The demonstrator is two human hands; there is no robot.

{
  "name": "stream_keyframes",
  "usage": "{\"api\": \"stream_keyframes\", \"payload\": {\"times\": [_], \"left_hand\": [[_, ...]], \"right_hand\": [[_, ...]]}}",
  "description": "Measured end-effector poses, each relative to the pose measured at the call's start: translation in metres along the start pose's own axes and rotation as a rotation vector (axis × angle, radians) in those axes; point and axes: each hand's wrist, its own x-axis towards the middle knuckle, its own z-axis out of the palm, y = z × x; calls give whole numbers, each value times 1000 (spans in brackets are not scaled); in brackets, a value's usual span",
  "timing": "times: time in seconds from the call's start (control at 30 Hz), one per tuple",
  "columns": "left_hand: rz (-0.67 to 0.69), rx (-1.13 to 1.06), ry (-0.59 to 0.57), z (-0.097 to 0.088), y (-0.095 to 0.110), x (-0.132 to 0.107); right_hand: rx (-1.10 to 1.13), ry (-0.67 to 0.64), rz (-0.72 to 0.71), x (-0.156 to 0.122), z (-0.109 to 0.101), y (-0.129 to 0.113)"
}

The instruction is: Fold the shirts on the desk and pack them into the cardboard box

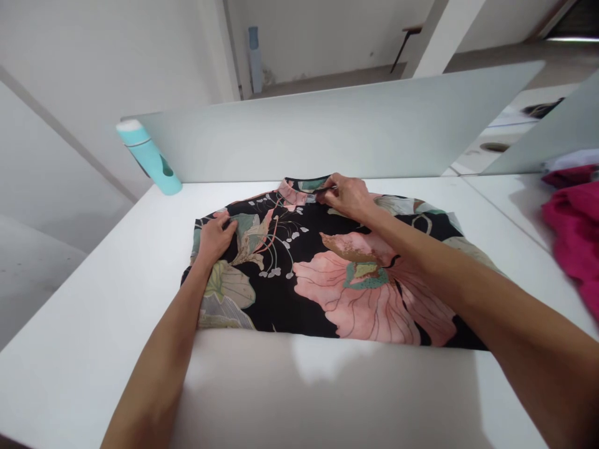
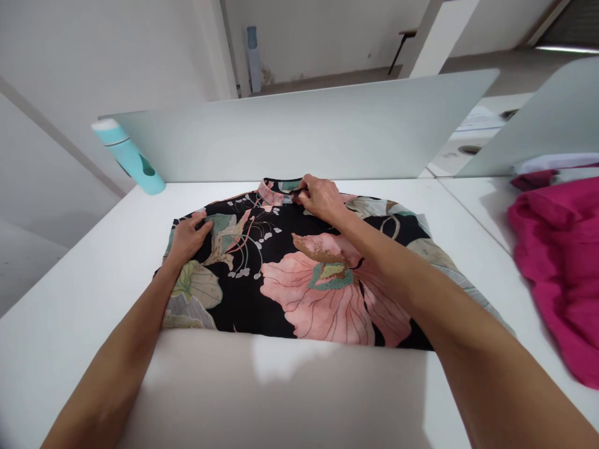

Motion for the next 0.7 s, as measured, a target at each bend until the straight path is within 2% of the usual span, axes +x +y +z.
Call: {"api": "stream_keyframes", "payload": {"times": [0.2,0.5,0.7], "left_hand": [[1,2,-3,1,1,0],[0,71,4,0,4,-1],[11,63,10,1,3,-1]], "right_hand": [[-46,-24,29,2,-4,-2],[-8,37,-100,7,3,1],[-30,56,-97,14,3,1]]}}
